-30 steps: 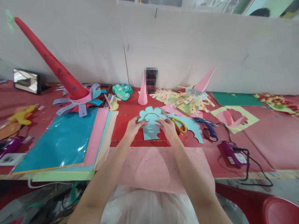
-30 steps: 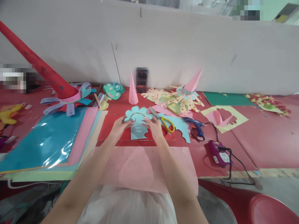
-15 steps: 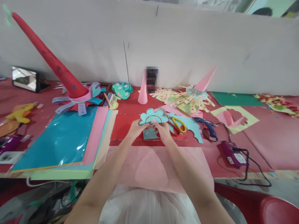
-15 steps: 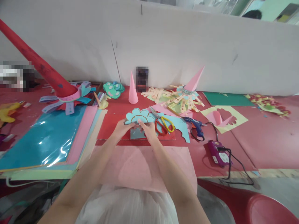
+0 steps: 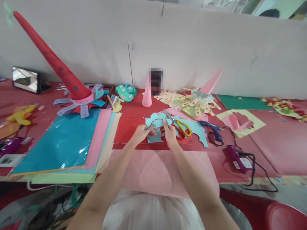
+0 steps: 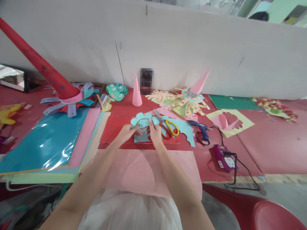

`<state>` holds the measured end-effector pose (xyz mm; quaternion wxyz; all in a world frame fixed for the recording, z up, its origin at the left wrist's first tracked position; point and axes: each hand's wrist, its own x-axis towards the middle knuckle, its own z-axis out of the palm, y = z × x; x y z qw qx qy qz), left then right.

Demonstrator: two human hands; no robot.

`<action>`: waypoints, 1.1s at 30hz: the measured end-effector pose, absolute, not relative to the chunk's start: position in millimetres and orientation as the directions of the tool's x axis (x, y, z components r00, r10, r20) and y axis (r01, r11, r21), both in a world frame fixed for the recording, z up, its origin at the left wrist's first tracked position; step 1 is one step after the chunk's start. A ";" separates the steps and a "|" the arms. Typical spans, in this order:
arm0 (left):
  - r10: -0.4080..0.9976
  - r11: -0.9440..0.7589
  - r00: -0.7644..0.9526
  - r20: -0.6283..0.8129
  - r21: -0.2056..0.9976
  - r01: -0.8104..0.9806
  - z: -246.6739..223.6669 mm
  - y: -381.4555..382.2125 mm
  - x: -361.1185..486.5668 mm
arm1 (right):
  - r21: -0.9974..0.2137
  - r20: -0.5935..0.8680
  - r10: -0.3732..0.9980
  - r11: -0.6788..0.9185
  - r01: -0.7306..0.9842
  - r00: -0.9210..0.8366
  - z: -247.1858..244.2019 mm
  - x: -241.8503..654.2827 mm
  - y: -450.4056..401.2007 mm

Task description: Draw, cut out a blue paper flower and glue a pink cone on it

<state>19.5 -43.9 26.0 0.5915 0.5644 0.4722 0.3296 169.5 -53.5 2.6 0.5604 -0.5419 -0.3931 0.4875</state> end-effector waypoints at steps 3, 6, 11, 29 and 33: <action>0.921 0.151 0.340 -0.189 0.979 0.133 26.4 -44.0 20.1 | -0.986 -0.082 0.973 -0.047 -0.158 0.216 6.1 170.4 -54.1; 0.919 0.163 0.341 -0.199 0.978 0.133 26.1 -43.1 19.3 | -0.968 -0.096 0.967 -0.036 -0.249 0.235 10.6 172.3 -53.4; 0.919 0.154 0.350 -0.182 0.982 0.107 24.4 -43.0 19.2 | -0.971 -0.088 0.957 -0.021 -0.237 0.275 11.9 175.1 -51.9; 0.967 0.038 0.240 -0.089 0.977 0.209 19.8 -42.6 18.6 | -0.999 -0.025 0.997 -0.021 -0.048 0.078 8.8 171.5 -54.2; 0.969 0.034 0.233 -0.082 0.979 0.202 20.1 -44.1 21.3 | -1.000 -0.007 0.999 -0.006 -0.011 0.052 5.3 172.8 -53.9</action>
